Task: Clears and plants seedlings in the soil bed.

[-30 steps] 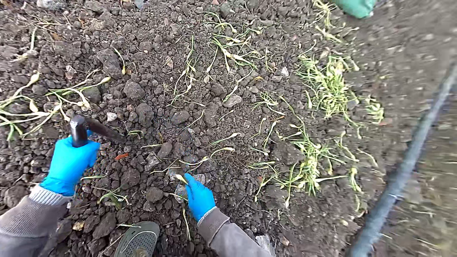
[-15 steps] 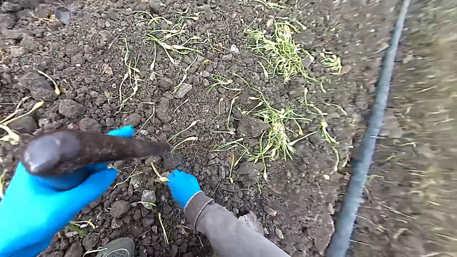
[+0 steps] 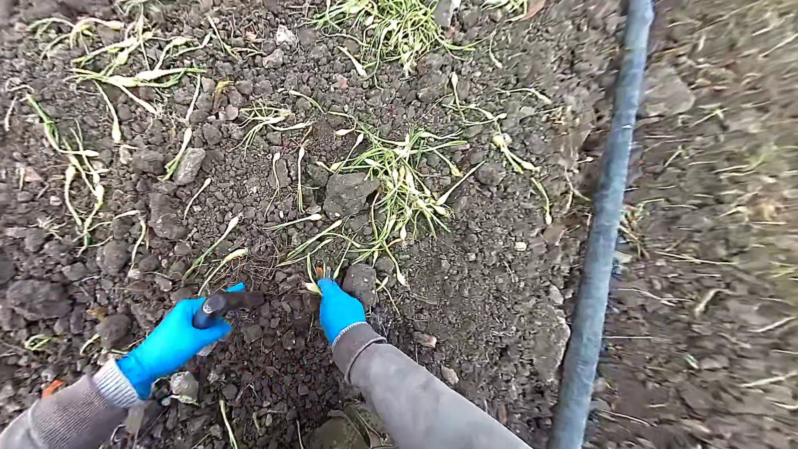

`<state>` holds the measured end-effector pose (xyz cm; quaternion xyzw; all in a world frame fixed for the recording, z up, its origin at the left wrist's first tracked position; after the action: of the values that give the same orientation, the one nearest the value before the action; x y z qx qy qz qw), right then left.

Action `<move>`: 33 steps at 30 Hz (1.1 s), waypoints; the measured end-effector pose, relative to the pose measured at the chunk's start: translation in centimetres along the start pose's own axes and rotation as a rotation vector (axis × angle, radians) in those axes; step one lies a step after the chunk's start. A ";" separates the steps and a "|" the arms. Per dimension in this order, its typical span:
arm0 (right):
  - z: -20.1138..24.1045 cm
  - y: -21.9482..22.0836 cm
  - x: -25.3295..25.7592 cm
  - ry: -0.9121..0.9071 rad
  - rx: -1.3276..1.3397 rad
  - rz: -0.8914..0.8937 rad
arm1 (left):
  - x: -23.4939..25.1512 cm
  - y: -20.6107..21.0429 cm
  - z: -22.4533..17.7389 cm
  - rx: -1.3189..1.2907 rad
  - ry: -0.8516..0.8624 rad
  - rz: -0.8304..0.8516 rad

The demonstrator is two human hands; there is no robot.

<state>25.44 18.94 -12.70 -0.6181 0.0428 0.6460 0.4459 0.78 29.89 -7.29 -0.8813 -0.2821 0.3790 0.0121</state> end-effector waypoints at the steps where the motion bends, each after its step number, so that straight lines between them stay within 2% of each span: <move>1: -0.2 -0.2 -0.4 -0.073 -0.001 0.047 | -0.2 -0.6 -2.5 0.061 0.001 0.024; 3: -1.1 -2.2 -2.3 -0.242 -0.044 0.081 | -0.5 -1.4 -9.2 0.218 0.047 0.101; 5: -3.1 -6.3 -3.7 -0.323 -0.039 -0.026 | -1.1 -1.4 -16.2 0.298 0.134 0.190; 8: -6.9 -15.5 -3.3 -0.170 0.063 -0.236 | -0.4 0.9 -23.4 0.307 0.182 0.262; 10: -8.5 -20.8 -0.8 -0.054 0.066 -0.306 | 2.9 4.4 -23.0 0.374 0.101 0.355; 13: -8.9 -26.4 4.4 0.037 -0.008 -0.313 | 8.5 10.2 -18.9 0.515 0.019 0.449; 16: -7.9 -27.7 9.5 0.104 -0.089 -0.218 | 10.1 12.7 -19.8 0.581 -0.039 0.364; 19: -5.6 -26.3 10.8 0.062 -0.080 -0.196 | 9.2 13.7 -19.3 0.556 -0.121 0.309; 23: -5.5 -25.2 9.1 0.061 -0.032 -0.148 | 8.2 14.9 -18.9 0.536 -0.190 0.277; 27: -8.4 -23.0 4.5 0.011 0.042 -0.067 | 7.1 15.9 -17.8 0.524 -0.227 0.213; 30: -10.0 -21.4 -0.3 -0.085 -0.077 0.172 | 6.3 17.1 -16.8 0.528 -0.274 0.232; 31: -10.4 -22.8 -2.3 -0.098 -0.069 0.153 | 5.8 17.6 -16.2 0.539 -0.297 0.257; 33: -11.8 -28.3 -5.8 -0.074 0.052 -0.026 | 4.8 18.6 -14.9 0.575 -0.331 0.315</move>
<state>51.24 25.69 3.42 -0.5825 0.0350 0.6613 0.4712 22.54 19.53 -4.22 -0.8013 -0.0229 0.5775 0.1547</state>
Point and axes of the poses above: each hand's wrist, its own x-axis towards the middle knuckle, its own y-axis out of the palm, z = x × y, the point moved 10 cm from there along x, towards the middle knuckle, and after that the axes turned 10 degrees about z, right-handed, at the moved point
